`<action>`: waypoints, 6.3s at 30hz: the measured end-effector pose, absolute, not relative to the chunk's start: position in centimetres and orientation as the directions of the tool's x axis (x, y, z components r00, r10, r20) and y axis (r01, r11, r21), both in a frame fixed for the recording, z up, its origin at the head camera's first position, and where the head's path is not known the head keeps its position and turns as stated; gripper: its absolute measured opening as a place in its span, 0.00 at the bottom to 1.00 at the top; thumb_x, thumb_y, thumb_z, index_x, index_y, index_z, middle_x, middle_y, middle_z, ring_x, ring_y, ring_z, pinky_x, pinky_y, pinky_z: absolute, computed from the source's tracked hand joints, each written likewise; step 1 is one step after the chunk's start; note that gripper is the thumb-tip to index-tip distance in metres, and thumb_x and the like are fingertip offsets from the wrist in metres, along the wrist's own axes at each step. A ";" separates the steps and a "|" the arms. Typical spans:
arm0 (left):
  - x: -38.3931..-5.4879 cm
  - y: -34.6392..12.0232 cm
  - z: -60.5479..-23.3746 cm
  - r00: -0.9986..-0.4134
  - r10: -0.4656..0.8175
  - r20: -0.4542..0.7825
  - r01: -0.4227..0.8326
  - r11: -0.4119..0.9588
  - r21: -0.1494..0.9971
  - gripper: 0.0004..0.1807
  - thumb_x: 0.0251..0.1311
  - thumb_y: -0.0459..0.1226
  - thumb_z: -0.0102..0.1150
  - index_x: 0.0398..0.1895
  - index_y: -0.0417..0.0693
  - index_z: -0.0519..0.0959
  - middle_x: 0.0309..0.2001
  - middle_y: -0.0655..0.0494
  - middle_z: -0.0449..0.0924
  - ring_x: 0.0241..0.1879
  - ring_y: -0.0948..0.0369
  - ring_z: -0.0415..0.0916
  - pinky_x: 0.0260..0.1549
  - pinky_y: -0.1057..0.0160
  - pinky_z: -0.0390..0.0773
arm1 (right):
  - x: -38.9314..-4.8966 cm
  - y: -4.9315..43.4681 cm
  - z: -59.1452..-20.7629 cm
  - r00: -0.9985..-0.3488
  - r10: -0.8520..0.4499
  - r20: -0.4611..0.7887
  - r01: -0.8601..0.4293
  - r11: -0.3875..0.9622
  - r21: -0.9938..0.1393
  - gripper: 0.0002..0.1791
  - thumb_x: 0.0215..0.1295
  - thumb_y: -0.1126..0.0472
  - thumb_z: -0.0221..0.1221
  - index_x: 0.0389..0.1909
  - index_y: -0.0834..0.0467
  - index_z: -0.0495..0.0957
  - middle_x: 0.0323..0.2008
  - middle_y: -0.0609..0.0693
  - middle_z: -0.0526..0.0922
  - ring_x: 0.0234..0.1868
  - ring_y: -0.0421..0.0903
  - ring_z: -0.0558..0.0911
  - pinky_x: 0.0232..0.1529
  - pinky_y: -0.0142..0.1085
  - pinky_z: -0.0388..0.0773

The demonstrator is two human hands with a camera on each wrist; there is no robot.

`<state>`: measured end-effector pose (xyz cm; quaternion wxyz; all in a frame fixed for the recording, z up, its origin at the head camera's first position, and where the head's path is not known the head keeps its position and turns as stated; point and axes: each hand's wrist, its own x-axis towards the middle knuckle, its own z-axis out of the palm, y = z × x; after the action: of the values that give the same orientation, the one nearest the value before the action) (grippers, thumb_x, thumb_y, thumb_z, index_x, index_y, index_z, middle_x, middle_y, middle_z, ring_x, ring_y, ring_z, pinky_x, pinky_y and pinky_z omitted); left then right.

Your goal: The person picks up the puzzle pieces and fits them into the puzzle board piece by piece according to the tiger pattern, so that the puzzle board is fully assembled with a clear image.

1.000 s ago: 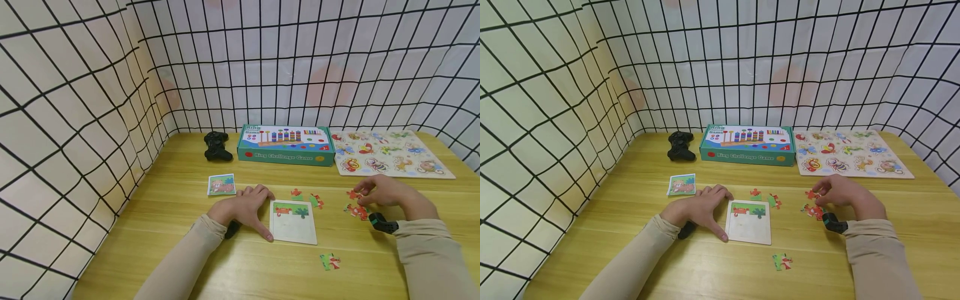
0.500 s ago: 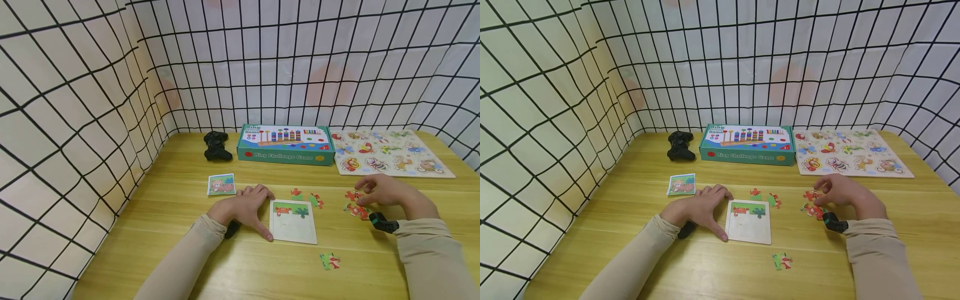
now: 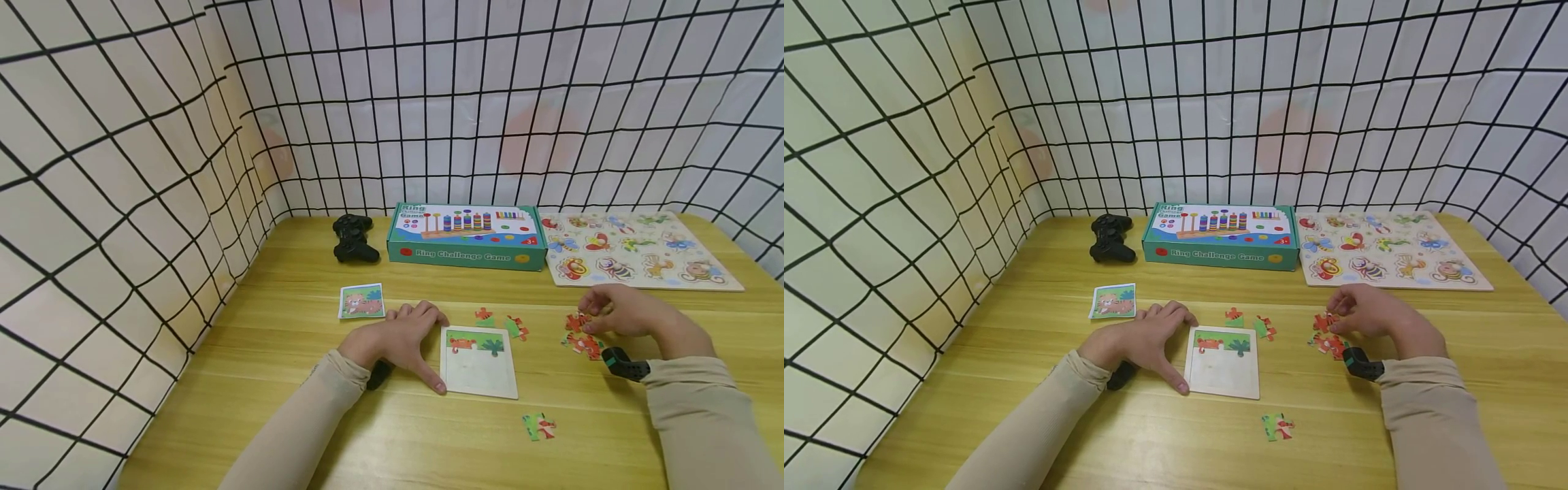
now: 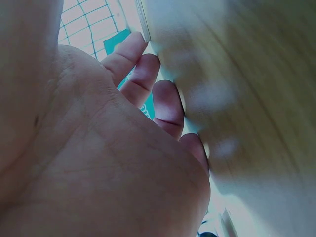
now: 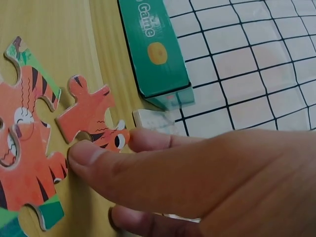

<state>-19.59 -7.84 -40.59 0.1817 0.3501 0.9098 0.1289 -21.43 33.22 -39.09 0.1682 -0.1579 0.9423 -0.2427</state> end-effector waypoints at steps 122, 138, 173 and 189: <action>-19.6 -7.8 -40.4 -0.685 0.689 -0.235 0.606 0.719 0.341 0.56 0.37 0.72 0.73 0.68 0.57 0.63 0.64 0.62 0.61 0.53 0.58 0.59 0.50 0.56 0.60 | -19.3 17.0 -39.1 -0.736 -0.659 -0.156 -0.484 0.673 -0.559 0.16 0.49 0.45 0.78 0.30 0.49 0.85 0.28 0.40 0.79 0.29 0.40 0.75 0.32 0.35 0.74; -19.6 -7.7 -40.5 -0.691 0.678 -0.249 0.588 0.728 0.352 0.57 0.37 0.72 0.72 0.68 0.57 0.62 0.63 0.62 0.61 0.53 0.58 0.58 0.51 0.55 0.58 | -17.9 18.0 -37.6 -0.720 -0.680 -0.138 -0.498 0.645 -0.580 0.18 0.53 0.46 0.76 0.39 0.51 0.84 0.27 0.42 0.77 0.28 0.40 0.74 0.31 0.34 0.73; -19.6 -7.8 -40.4 -0.679 0.695 -0.238 0.615 0.715 0.334 0.57 0.37 0.71 0.73 0.69 0.57 0.62 0.65 0.61 0.60 0.54 0.57 0.58 0.50 0.56 0.59 | -10.5 24.0 -39.1 -0.649 -0.728 -0.220 -0.458 0.605 -0.652 0.15 0.54 0.45 0.75 0.35 0.43 0.78 0.32 0.37 0.72 0.32 0.35 0.71 0.32 0.32 0.71; -19.6 -7.8 -40.4 -0.679 0.694 -0.240 0.608 0.715 0.345 0.58 0.37 0.71 0.73 0.69 0.57 0.62 0.65 0.61 0.60 0.54 0.57 0.58 0.51 0.56 0.59 | -11.5 24.7 -39.2 -0.700 -0.676 -0.230 -0.422 0.651 -0.631 0.14 0.59 0.47 0.72 0.40 0.47 0.79 0.35 0.38 0.76 0.34 0.36 0.73 0.34 0.34 0.73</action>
<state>-19.62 -7.81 -40.43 0.1788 0.3582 0.9086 0.1193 -11.52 24.65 -39.21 0.2292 -0.3122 0.8793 -0.2773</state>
